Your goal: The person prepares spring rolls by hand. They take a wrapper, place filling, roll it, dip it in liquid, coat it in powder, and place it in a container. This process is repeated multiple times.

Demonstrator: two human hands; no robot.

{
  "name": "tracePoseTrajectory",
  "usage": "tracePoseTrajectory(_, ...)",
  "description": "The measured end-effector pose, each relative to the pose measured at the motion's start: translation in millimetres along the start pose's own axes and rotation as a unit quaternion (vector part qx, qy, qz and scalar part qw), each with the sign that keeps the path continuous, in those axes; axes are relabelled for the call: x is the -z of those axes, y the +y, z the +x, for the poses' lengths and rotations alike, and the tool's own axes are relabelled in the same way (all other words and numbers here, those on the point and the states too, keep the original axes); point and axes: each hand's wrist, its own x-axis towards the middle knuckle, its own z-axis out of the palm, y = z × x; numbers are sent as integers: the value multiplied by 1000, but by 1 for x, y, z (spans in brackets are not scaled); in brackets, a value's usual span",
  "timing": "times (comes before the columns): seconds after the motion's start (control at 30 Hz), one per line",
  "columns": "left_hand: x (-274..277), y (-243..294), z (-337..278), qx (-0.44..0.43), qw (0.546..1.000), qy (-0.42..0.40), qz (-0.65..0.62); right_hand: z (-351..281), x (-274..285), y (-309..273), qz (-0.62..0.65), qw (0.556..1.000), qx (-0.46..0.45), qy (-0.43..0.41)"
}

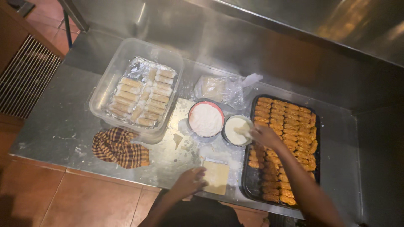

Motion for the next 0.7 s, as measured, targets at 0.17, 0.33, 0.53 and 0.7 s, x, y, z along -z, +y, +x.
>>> tracePoseTrajectory(0.17, -48, 65, 57, -75, 989, -3, -127, -93, -39, -27, 522, 849, -86, 7)
tracePoseTrajectory(0.33, -69, 116, 75, -83, 933, -5, -349, -140, -105, -106, 613, 786, -28, 74)
tracePoseTrajectory(0.53, -47, 138, 50, 1, 962, 33, -270, -201, -84, -135, 199, 933, 80, 288)
tracePoseTrajectory(0.7, -31, 146, 39, -89, 980, -29, -177, -205, -68, -133, 141, 908, 228, 321)
